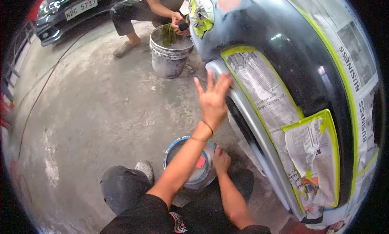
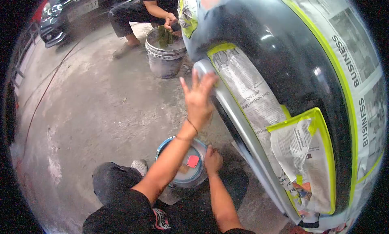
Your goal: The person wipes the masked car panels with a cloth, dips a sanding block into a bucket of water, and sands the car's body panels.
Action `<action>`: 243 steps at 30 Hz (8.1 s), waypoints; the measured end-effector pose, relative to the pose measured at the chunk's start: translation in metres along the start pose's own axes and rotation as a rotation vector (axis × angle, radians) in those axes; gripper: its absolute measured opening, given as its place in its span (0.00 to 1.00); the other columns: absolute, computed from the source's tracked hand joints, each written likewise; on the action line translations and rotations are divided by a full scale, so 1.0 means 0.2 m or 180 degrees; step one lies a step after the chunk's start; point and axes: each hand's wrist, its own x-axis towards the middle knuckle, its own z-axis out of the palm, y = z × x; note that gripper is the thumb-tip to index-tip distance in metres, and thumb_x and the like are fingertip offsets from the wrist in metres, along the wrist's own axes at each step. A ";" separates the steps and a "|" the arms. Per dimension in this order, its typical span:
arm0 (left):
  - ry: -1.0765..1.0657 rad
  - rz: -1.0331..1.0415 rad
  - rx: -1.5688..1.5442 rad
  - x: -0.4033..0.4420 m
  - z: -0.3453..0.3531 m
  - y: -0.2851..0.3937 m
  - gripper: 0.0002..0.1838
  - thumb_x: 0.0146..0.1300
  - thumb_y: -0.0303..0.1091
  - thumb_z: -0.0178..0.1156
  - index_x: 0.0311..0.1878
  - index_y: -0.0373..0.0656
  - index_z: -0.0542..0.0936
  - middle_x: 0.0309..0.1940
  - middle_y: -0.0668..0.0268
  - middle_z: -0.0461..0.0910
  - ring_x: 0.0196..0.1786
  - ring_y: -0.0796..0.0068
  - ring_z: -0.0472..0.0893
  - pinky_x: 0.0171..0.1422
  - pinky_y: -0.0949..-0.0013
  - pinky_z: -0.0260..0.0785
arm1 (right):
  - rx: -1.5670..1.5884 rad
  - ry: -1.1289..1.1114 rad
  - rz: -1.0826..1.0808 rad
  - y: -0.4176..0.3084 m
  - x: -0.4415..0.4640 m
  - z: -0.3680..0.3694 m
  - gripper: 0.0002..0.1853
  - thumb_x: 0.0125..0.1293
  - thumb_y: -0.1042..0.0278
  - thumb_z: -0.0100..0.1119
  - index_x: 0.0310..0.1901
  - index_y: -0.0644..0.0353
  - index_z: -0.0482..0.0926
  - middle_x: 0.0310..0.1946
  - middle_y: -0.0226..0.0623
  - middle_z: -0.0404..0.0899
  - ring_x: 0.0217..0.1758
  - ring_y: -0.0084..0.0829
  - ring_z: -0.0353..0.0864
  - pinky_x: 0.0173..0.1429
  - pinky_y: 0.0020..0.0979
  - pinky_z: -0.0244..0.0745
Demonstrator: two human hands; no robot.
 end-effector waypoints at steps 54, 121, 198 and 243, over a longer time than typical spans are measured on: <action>-0.0025 -0.1977 -0.1577 -0.12 0.14 0.11 0.34 0.85 0.35 0.44 0.90 0.56 0.54 0.89 0.64 0.56 0.90 0.40 0.50 0.88 0.27 0.26 | 0.0487 0.0116 0.0001 0.07 -0.01 0.09 0.32 0.78 0.41 0.55 0.44 0.70 0.88 0.40 0.66 0.87 0.50 0.68 0.86 0.57 0.59 0.78; -0.0547 -0.2805 -0.1161 -0.88 -0.39 -0.06 0.14 0.84 0.39 0.55 0.54 0.37 0.83 0.34 0.53 0.84 0.41 0.63 0.86 0.48 0.55 0.75 | 0.0463 -0.0377 -0.0308 0.15 0.05 0.10 0.34 0.83 0.42 0.42 0.52 0.69 0.88 0.52 0.66 0.86 0.58 0.67 0.84 0.62 0.58 0.76; -0.0437 -0.3613 -0.3420 -0.26 -1.39 -1.03 0.24 0.70 0.46 0.73 0.64 0.46 0.85 0.42 0.71 0.86 0.38 0.85 0.81 0.30 0.78 0.66 | 0.1750 -0.2129 0.0807 -0.65 -0.49 0.03 0.14 0.65 0.71 0.69 0.53 0.58 0.86 0.47 0.32 0.87 0.49 0.24 0.83 0.53 0.33 0.79; -0.0995 -0.3669 -0.2304 -0.27 -1.35 -1.21 0.16 0.75 0.40 0.66 0.49 0.34 0.85 0.43 0.58 0.91 0.29 0.78 0.83 0.21 0.74 0.64 | -0.3754 -0.0072 -0.3338 -1.69 0.37 -0.83 0.16 0.61 0.61 0.75 0.49 0.53 0.84 0.41 0.41 0.86 0.51 0.50 0.88 0.54 0.53 0.83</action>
